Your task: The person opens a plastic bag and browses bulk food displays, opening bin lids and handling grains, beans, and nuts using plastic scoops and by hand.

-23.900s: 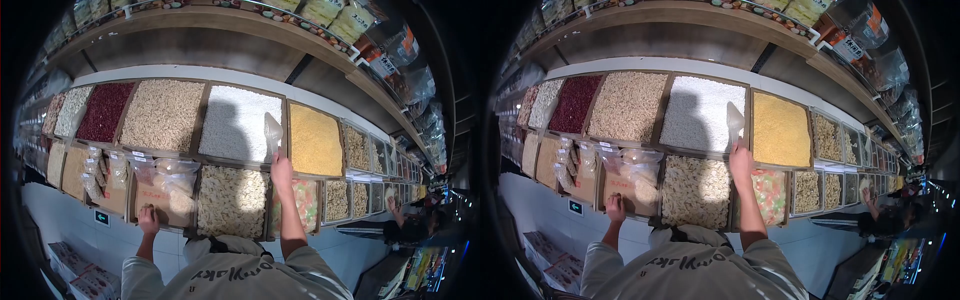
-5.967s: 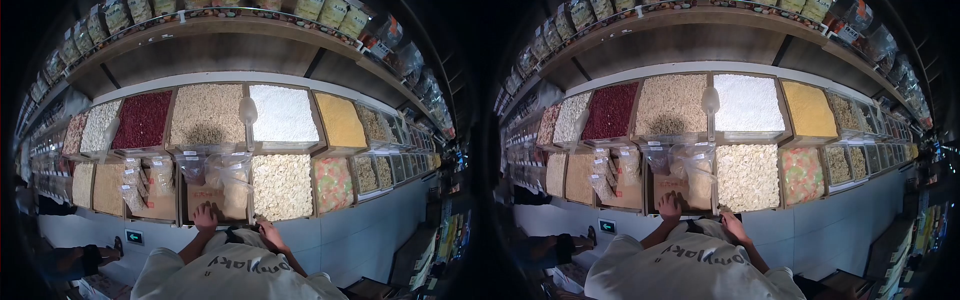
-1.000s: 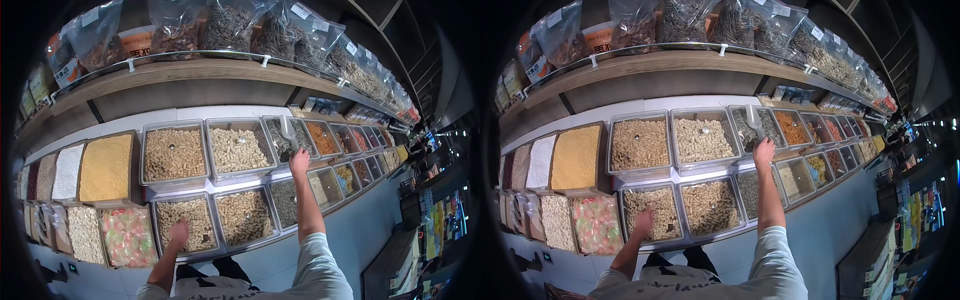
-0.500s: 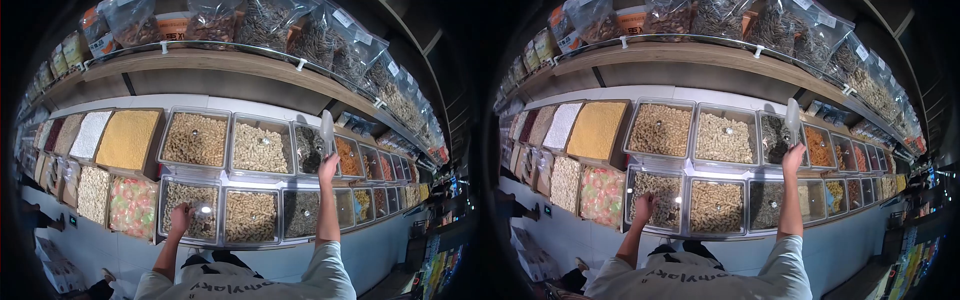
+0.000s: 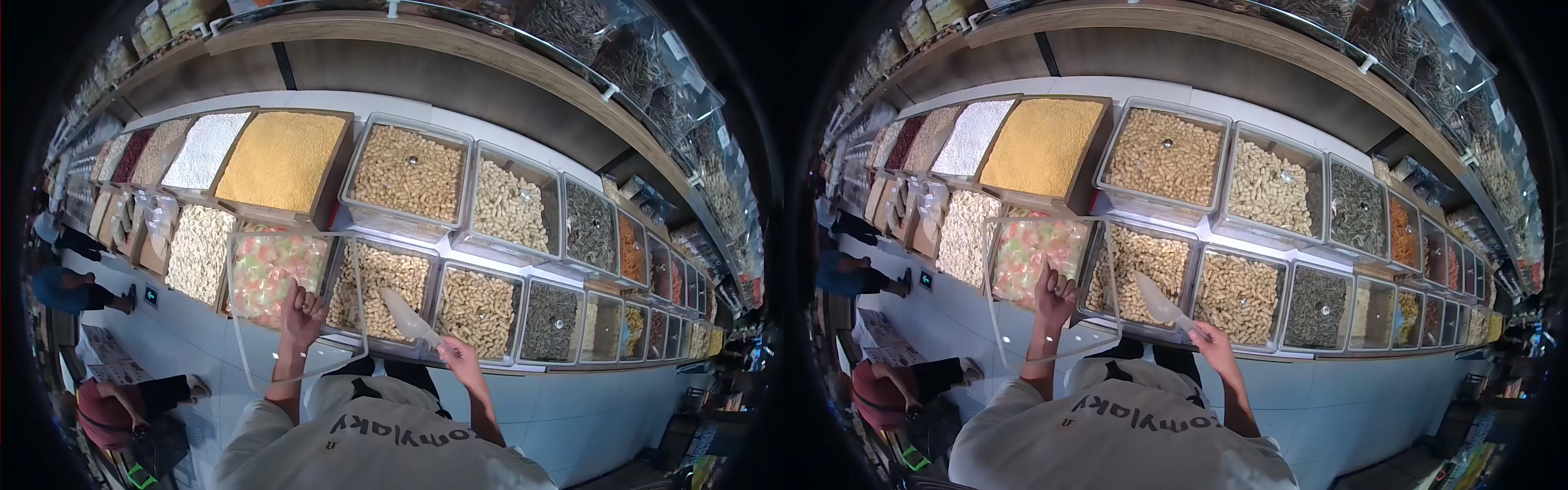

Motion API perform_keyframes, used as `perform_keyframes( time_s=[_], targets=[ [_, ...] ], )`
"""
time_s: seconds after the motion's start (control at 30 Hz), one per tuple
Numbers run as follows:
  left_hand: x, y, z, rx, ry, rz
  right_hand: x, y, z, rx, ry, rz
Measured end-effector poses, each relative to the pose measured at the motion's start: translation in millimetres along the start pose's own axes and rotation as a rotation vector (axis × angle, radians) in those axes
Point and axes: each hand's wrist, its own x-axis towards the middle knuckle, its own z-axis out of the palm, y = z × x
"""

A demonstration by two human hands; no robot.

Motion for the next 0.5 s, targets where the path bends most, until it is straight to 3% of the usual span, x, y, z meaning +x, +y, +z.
perform_keyframes(
  time_s=[0.03, 0.07, 0.17, 0.3, 0.5],
  targets=[
    [0, 10, -10, -0.085, -0.106, -0.040, 9, 18, 7, -0.075, -0.052, 0.055],
    [0, 17, -16, -0.098, -0.123, -0.034, 20, 44, 13, -0.130, -0.069, -0.055],
    [1, 32, -32, -0.148, -0.186, -0.057, 49, 39, 20, -0.256, -0.242, 0.026],
    [-4, 46, -45, -0.149, -0.162, -0.037, 97, 29, 16, -0.259, -0.250, 0.183],
    [-21, 68, -47, -0.169, -0.116, -0.086, 127, 15, 18, -0.176, -0.077, 0.102]
  ],
)
